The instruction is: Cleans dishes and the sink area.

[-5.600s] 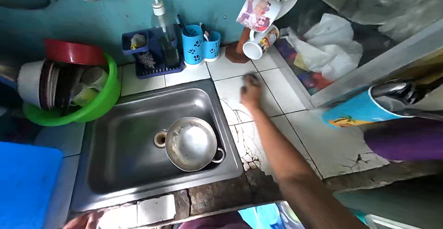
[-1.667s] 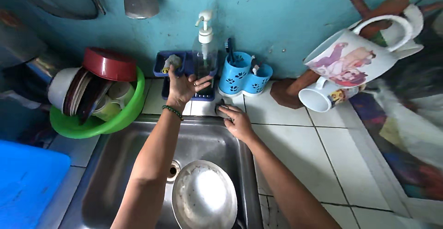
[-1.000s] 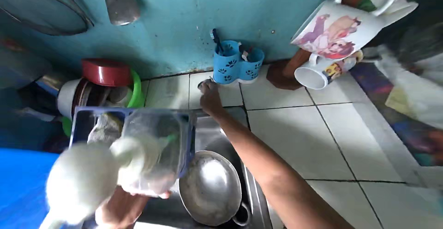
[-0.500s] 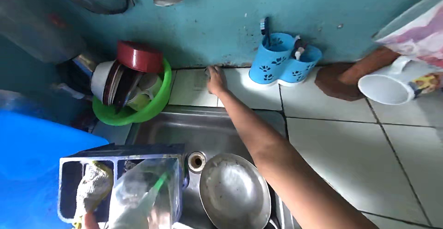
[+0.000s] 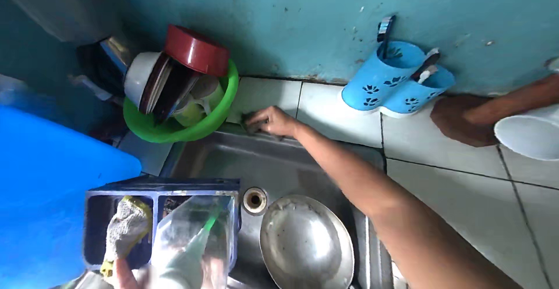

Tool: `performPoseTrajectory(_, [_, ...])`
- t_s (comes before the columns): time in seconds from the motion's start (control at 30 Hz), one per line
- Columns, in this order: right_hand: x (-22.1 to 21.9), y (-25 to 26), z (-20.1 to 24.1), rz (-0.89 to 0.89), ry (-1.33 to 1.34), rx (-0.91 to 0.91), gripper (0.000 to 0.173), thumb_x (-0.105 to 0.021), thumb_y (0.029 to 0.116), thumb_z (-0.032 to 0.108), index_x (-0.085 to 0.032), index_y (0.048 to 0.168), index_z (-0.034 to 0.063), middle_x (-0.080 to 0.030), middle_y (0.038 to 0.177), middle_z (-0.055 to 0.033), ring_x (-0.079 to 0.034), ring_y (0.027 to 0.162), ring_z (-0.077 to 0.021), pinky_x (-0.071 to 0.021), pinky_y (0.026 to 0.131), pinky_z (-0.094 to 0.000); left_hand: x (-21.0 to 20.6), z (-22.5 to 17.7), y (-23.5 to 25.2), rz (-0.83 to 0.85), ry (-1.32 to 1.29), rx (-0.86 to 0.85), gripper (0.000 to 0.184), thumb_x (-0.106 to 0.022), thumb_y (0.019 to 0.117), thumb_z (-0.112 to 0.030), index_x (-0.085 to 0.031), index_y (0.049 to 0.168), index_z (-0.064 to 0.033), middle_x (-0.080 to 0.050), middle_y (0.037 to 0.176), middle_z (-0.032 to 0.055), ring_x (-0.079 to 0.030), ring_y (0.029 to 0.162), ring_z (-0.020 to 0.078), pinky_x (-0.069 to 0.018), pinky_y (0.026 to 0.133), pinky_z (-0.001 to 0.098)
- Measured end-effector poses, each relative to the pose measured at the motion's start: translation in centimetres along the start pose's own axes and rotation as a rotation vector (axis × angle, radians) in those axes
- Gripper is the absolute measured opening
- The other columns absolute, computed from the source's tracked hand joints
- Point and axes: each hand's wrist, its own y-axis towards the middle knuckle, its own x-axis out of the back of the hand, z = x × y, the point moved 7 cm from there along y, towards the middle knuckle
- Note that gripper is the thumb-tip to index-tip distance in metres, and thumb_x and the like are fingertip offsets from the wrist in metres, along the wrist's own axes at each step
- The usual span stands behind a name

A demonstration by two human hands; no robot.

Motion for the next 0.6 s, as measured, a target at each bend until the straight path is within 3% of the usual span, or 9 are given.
performPoseTrajectory(0.07, [-1.8,-2.1,1.7,0.034,0.006,0.082,0.034,-0.055,0.0864,-0.017,-0.076,0.110,-0.0048,-0.073,0.118,-0.0192,-0.070,0.115,-0.0274,-0.0525,0.106,-0.0430,-1.2,0.3,0.4,-0.163,0.034,-0.024,0.057,-0.065,0.0891,-0.063,-0.074,0.115,-0.0130,-0.074,0.113,0.0130,-0.073,0.102,0.0287,-0.0628,0.076,0.0512])
performPoseTrajectory(0.1, [-2.5,-3.1,2.5,0.051,-0.004,0.098,0.034,-0.055,0.0855,-0.018,-0.076,0.109,-0.0048,-0.074,0.118,-0.0191,-0.070,0.115,-0.0277,-0.0523,0.106,-0.0427,-1.1,0.2,0.5,-0.101,0.062,0.005,0.057,-0.063,0.0899,-0.065,-0.072,0.119,-0.0171,-0.073,0.118,0.0098,-0.072,0.107,0.0261,-0.0622,0.079,0.0514])
performPoseTrajectory(0.13, [-2.9,-4.0,3.3,0.048,-0.016,0.121,0.034,-0.056,0.0848,-0.020,-0.077,0.107,-0.0044,-0.074,0.115,-0.0184,-0.071,0.112,-0.0275,-0.0533,0.104,-0.0419,-1.4,0.1,0.7,-0.131,0.074,-0.005,0.058,-0.064,0.0880,-0.065,-0.075,0.119,-0.0168,-0.074,0.116,0.0104,-0.073,0.105,0.0268,-0.0624,0.075,0.0521])
performPoseTrajectory(0.17, [-3.1,-4.9,3.7,0.023,-0.011,0.158,0.034,-0.057,0.0831,-0.020,-0.077,0.106,-0.0042,-0.075,0.113,-0.0178,-0.072,0.108,-0.0265,-0.0551,0.101,-0.0401,-1.0,-0.2,0.5,-0.187,0.104,-0.033,0.059,-0.063,0.0876,-0.067,-0.076,0.116,-0.0174,-0.075,0.113,0.0099,-0.074,0.100,0.0261,-0.0627,0.072,0.0509])
performPoseTrajectory(0.27, [-0.6,-7.3,3.9,-0.188,0.036,0.191,0.034,-0.057,0.0814,-0.014,-0.075,0.109,-0.0078,-0.074,0.114,-0.0201,-0.072,0.107,-0.0244,-0.0565,0.099,-0.0356,3.0,-2.4,-1.1,-0.354,0.280,-0.135,0.056,-0.051,0.0911,-0.073,-0.074,0.114,-0.0287,-0.076,0.107,-0.0028,-0.074,0.095,0.0135,-0.0631,0.073,0.0423])
performPoseTrajectory(0.37, [5.6,-9.0,1.6,-0.464,-0.063,-0.004,0.037,-0.055,0.0882,-0.007,-0.069,0.122,-0.0075,-0.069,0.126,-0.0216,-0.068,0.117,-0.0254,-0.0542,0.101,-0.0384,2.7,-1.7,-0.9,-0.324,0.209,-0.090,0.057,-0.058,0.0884,-0.072,-0.074,0.116,-0.0244,-0.075,0.110,0.0043,-0.074,0.099,0.0216,-0.0627,0.072,0.0502])
performPoseTrajectory(0.47, [10.5,-8.8,-2.3,-0.553,-0.192,-0.267,0.041,-0.050,0.0950,-0.008,-0.063,0.134,-0.0054,-0.061,0.139,-0.0248,-0.060,0.130,-0.0328,-0.0464,0.110,-0.0450,-0.6,-0.4,0.5,-0.220,0.083,-0.016,0.058,-0.063,0.0875,-0.066,-0.076,0.115,-0.0175,-0.075,0.113,0.0114,-0.074,0.102,0.0280,-0.0625,0.073,0.0534])
performPoseTrajectory(0.53, [12.1,-7.7,-4.9,-0.544,-0.281,-0.438,0.045,-0.049,0.0969,-0.008,-0.058,0.141,-0.0029,-0.055,0.145,-0.0266,-0.052,0.137,-0.0376,-0.0401,0.115,-0.0496,1.1,-0.9,0.3,-0.224,0.060,-0.040,0.054,-0.067,0.0886,-0.061,-0.073,0.119,-0.0172,-0.073,0.116,0.0090,-0.072,0.106,0.0262,-0.0616,0.077,0.0556])
performPoseTrajectory(0.6, [12.8,-6.5,-6.7,-0.542,-0.375,-0.590,0.048,-0.053,0.0970,-0.003,-0.056,0.145,0.0028,-0.053,0.145,-0.0275,-0.049,0.138,-0.0421,-0.0388,0.115,-0.0551,3.0,-1.6,-0.4,-0.398,0.155,-0.143,0.053,-0.067,0.0880,-0.063,-0.070,0.117,-0.0194,-0.073,0.112,0.0046,-0.072,0.103,0.0225,-0.0621,0.072,0.0545])
